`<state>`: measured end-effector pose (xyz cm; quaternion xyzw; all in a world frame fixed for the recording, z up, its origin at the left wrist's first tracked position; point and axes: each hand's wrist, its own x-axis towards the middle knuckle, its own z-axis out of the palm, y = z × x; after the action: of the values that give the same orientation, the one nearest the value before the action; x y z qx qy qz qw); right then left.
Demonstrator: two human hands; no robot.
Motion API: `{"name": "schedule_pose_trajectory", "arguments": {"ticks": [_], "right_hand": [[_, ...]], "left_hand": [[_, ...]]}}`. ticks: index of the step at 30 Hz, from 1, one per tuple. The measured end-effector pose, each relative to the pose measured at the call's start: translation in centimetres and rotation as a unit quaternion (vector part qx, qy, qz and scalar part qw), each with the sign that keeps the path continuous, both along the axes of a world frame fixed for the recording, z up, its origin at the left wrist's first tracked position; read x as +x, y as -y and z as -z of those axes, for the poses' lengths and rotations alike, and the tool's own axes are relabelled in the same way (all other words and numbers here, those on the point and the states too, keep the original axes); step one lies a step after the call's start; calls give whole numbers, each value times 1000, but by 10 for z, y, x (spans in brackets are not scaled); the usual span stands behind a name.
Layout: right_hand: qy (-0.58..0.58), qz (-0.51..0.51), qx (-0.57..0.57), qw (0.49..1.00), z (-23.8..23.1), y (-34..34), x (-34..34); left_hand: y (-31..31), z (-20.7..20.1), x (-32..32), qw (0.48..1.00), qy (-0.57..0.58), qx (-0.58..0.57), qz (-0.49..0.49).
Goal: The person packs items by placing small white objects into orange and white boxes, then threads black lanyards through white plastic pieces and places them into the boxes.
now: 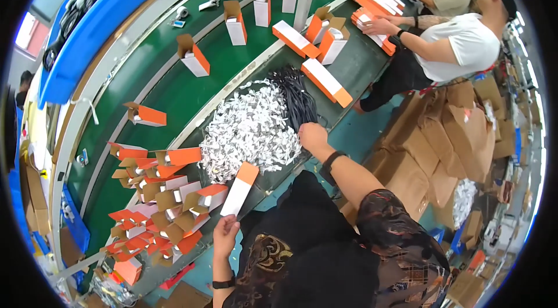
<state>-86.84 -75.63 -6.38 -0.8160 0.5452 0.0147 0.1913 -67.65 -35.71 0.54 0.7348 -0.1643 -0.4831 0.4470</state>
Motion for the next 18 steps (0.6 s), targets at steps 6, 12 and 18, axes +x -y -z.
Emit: {"name": "schedule_pose_trajectory", "arguments": {"ticks": [6,12,18], "right_hand": [[82,-32,43,995,0,34,-15],[181,-14,37,983,-18,52,-18],[-13,-87,89,992,-44,38,-1]], "left_hand": [[99,-30,-42,999,23,-14,26],[170,-86,-47,991,101,-33,85],[174,-69,-48,979,166,-45,107]]}}
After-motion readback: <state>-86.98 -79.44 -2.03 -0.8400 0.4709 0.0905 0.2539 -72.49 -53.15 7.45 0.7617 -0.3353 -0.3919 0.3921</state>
